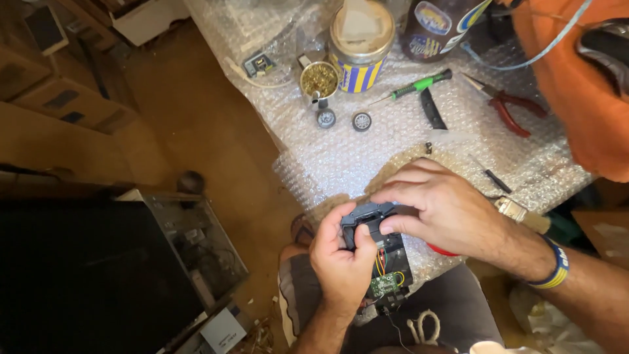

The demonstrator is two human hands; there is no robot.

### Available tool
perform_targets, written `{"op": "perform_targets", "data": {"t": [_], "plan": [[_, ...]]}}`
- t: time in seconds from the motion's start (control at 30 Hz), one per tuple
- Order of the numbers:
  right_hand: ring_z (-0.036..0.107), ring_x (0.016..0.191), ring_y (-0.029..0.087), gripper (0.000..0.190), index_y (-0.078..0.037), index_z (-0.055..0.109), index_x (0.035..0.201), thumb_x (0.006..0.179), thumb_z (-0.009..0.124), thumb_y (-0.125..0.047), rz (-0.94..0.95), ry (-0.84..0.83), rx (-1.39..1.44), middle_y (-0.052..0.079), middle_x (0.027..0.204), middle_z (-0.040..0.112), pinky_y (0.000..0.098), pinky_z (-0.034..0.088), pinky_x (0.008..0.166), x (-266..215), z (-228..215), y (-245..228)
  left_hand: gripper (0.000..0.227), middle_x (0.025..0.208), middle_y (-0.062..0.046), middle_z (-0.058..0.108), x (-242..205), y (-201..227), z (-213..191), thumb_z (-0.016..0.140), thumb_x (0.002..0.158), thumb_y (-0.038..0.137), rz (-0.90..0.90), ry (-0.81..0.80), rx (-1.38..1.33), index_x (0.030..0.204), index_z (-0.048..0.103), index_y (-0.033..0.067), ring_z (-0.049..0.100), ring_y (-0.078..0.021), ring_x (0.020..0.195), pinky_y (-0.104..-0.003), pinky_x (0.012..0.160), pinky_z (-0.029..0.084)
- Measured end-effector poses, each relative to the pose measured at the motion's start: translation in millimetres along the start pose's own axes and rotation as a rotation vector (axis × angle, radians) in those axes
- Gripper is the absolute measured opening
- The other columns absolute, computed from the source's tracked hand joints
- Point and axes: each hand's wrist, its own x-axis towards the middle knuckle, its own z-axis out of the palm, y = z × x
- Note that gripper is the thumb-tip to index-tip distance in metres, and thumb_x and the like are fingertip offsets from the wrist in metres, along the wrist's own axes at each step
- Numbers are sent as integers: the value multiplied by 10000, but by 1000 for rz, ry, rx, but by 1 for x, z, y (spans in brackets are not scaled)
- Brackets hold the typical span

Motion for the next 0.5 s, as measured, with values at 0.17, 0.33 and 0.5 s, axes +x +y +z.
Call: {"op": "perform_targets", "data": {"t": [0.17,0.33,0.5], "plan": [[661,979,222,379,-199,761,1086,853,721,-495,10,16,-1,-20,1042,758,358,481,920,1,1,-1,352,971,-61,793,0,-1,0,689,757,92,14,19,47,1108,723,100,776,-181,854,-291,794,626],[677,980,238,399,-171,773,1077,837,722,-487,9,24,-20,11,1044,760,372,494,929,4,0,-3,365,971,-69,800,-1,1,-1,680,760,80,-15,4,31,1123,716,99,786,-169,846,-274,782,638],[676,957,240,387,-168,769,1055,819,751,-475,0,21,-50,5,1020,756,369,498,913,6,1,-4,362,982,-73,792,0,0,-2,677,771,81,8,-10,22,1131,708,83,777,-177,844,-283,773,632]]}}
